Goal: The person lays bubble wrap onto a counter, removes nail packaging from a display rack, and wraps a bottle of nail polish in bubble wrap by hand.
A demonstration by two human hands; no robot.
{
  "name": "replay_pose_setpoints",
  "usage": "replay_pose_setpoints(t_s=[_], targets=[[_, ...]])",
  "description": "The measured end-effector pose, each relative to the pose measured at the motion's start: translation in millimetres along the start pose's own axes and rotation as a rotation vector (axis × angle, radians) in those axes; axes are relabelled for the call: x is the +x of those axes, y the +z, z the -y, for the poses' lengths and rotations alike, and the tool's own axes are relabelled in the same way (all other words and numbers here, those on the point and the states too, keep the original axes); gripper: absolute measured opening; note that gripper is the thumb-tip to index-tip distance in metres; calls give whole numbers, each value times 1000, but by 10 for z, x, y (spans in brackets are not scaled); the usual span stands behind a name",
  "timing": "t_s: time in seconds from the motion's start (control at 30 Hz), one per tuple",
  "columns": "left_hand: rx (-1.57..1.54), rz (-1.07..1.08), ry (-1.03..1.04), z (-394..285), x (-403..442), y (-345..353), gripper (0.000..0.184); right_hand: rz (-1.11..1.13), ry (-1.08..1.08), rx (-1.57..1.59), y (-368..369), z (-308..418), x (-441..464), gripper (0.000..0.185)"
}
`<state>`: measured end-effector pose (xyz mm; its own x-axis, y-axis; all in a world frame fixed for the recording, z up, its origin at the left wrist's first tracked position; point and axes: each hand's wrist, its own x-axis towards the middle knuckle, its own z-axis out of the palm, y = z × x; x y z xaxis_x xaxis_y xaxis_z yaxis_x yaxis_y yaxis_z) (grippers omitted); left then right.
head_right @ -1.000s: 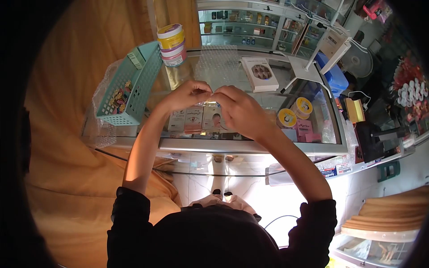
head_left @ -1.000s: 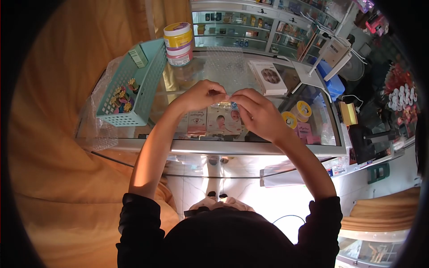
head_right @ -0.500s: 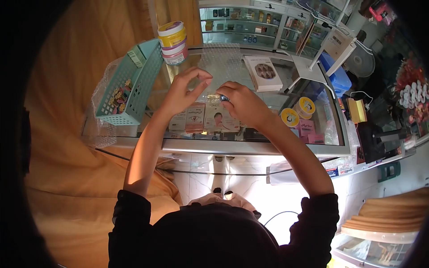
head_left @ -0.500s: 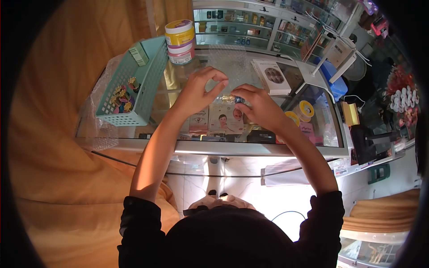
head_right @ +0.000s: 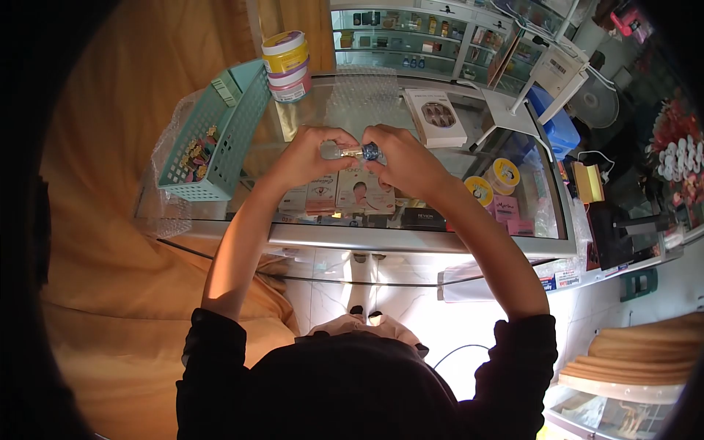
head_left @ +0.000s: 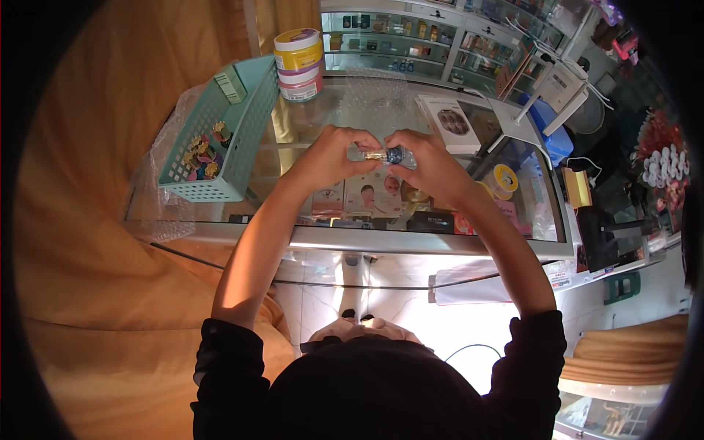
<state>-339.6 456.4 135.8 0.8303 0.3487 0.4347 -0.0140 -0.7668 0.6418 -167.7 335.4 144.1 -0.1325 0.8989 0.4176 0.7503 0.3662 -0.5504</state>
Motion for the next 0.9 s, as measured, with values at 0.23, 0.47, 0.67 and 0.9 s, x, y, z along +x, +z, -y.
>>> replay_pose_setpoints(t_s=[0.23, 0.47, 0.67, 0.9], targets=[[-58, 111, 13, -56, -19, -18, 25, 78, 42, -25, -119, 171, -91, 26], [78, -28, -174, 53, -14, -74, 26, 95, 49, -31, -145, 86, -44, 26], [259, -134, -163, 100, -53, -106, 28, 141, 51, 9, -165, 42, -32, 28], [310, -326, -190, 123, -67, -107, 24, 98, 29, 29, -138, 86, -78, 27]])
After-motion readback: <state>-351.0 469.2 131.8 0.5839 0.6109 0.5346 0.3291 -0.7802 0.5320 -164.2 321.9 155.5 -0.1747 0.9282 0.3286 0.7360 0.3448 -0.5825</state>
